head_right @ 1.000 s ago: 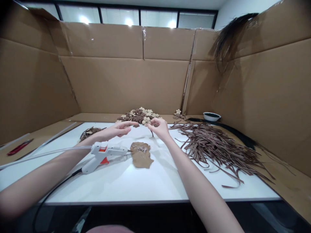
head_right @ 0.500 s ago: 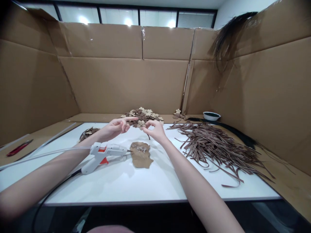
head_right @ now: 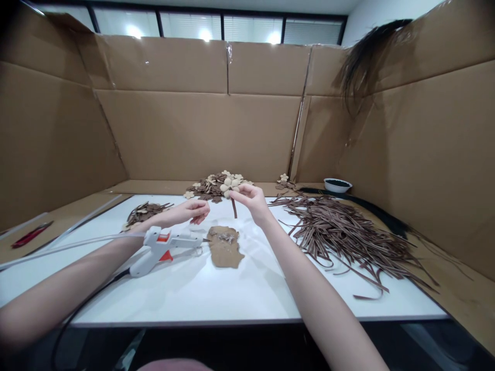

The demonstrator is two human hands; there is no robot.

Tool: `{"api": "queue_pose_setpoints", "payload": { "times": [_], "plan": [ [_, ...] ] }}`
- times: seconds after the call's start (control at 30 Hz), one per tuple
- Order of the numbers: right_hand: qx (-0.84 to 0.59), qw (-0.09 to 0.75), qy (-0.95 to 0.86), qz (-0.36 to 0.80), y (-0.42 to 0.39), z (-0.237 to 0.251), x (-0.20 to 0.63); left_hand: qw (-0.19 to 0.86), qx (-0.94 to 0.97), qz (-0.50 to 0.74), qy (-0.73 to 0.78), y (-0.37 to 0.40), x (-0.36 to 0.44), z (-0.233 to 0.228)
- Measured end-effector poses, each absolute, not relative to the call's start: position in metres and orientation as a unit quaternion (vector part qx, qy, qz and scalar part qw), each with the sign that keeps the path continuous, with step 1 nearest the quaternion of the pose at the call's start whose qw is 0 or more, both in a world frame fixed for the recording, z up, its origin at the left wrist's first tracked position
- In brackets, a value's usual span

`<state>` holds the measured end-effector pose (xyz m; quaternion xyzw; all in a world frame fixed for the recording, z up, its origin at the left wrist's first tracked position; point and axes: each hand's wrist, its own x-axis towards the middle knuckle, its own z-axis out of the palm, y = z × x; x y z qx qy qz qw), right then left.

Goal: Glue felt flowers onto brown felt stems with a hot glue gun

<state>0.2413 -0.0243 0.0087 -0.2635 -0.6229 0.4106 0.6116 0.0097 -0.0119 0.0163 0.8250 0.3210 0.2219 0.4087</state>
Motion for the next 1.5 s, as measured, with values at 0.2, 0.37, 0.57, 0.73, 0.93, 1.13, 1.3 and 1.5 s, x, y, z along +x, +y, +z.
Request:
{"api": "queue_pose_setpoints", "payload": {
  "times": [0.2,0.37,0.57,0.73,0.93,1.13,1.3,1.5],
  "plan": [
    [-0.248,0.601,-0.634,0.418,-0.025,0.008,0.241,0.431,0.804,0.274,0.303,-0.012,0.009,0.017],
    [-0.261,0.595,-0.638,0.413,-0.023,0.006,0.242,0.481,0.769,0.332,0.260,-0.004,0.004,0.016],
    [-0.275,0.585,-0.637,0.420,-0.023,0.005,0.242,0.506,0.748,0.343,0.259,-0.004,0.001,0.020],
    [-0.281,0.585,-0.639,0.413,-0.022,0.004,0.242,0.486,0.740,0.368,0.284,-0.001,0.001,0.020],
    [-0.280,0.584,-0.639,0.414,-0.024,0.006,0.243,0.429,0.751,0.375,0.334,-0.004,0.005,0.024],
    [-0.280,0.589,-0.638,0.410,-0.024,0.006,0.242,0.458,0.782,0.306,0.291,-0.004,0.012,0.028],
    [-0.279,0.592,-0.637,0.408,-0.022,0.005,0.243,0.496,0.776,0.275,0.277,0.005,0.016,0.029],
    [-0.278,0.596,-0.631,0.412,-0.023,0.006,0.244,0.462,0.778,0.289,0.312,0.003,0.023,0.032]
  ]
}}
